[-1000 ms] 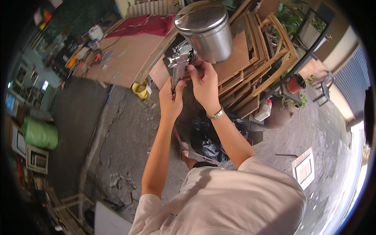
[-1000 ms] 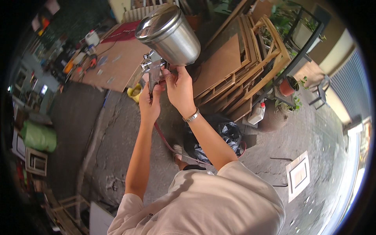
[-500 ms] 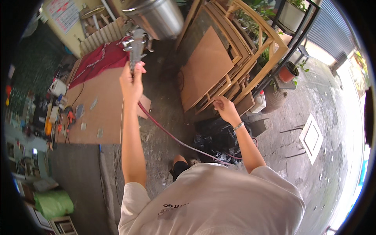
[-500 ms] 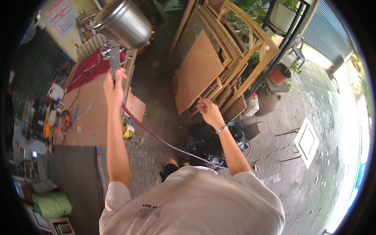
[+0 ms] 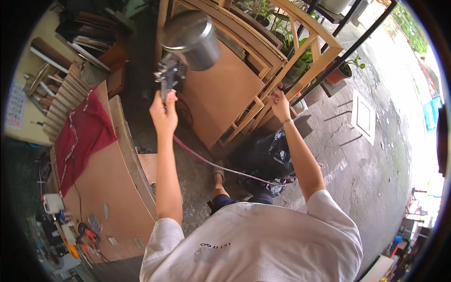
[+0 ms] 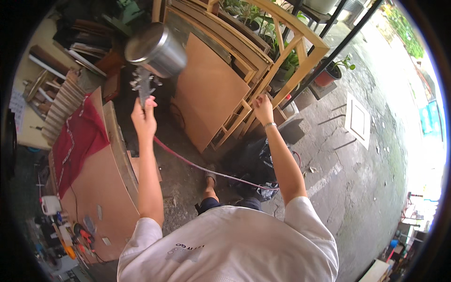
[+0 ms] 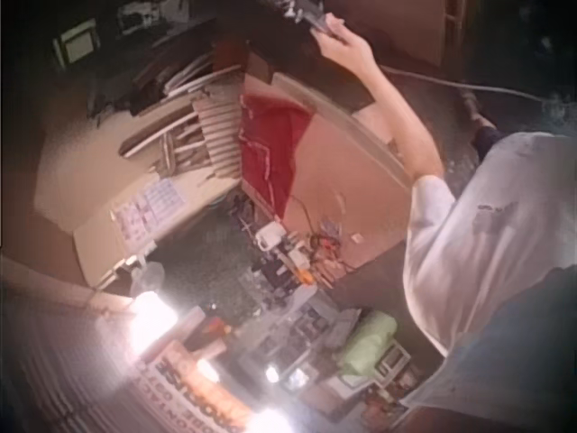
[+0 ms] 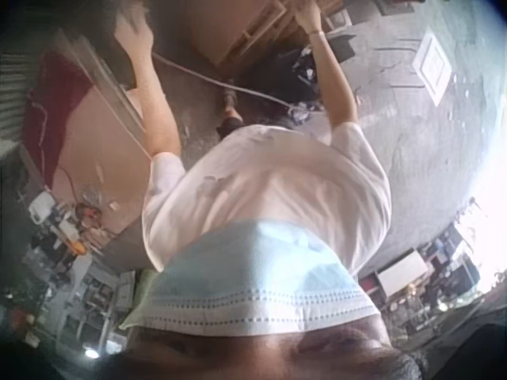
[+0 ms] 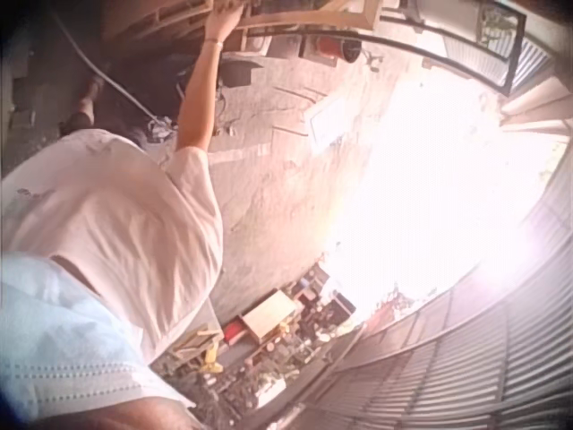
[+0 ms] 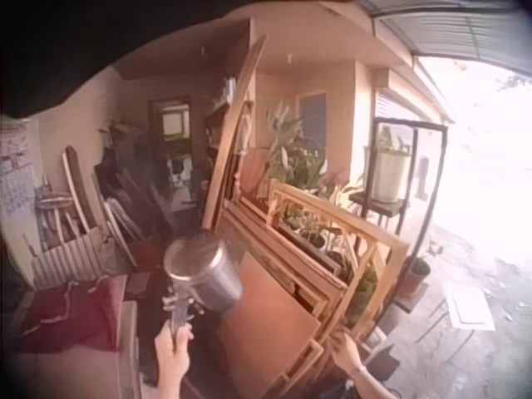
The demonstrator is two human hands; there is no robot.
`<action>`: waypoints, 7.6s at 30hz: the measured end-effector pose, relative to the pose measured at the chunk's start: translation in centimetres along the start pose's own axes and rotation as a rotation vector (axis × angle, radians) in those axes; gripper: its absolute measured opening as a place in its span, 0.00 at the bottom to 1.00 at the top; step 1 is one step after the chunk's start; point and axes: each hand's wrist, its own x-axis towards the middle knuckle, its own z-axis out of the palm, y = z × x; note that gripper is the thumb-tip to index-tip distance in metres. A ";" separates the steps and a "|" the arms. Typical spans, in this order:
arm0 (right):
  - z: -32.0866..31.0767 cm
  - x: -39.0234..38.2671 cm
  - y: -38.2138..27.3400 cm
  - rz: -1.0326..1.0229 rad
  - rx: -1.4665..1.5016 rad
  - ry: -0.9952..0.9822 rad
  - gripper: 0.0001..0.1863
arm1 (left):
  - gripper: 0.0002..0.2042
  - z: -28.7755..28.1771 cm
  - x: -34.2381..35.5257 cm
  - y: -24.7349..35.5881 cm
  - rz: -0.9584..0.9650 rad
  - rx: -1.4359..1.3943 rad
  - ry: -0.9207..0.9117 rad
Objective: The person uses a spray gun to apply white paint to a wooden frame resting on a board. They move the spray gun in steady passes to cover the surface, then lift and rotate the frame to inspect the painted side before placing it on a workbench.
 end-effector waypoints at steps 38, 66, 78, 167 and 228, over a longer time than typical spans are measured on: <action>7.7 1.8 -2.9 0.260 0.179 0.046 0.07 | 0.14 27.7 0.8 -21.7 -0.117 0.112 -0.509; 7.2 0.8 0.2 0.321 0.187 -0.070 0.15 | 0.12 29.7 2.1 -21.8 -0.105 0.040 -0.462; 6.0 -15.9 6.7 0.608 0.135 -0.262 0.13 | 0.11 29.0 2.3 -21.6 0.002 0.047 -0.391; -81.8 -31.9 81.4 1.075 0.111 0.581 0.18 | 0.20 93.1 -56.2 25.7 -1.167 -0.005 -1.036; -89.0 25.9 112.0 1.034 0.449 0.180 0.18 | 0.23 152.0 -46.8 26.7 -1.213 -0.069 -0.638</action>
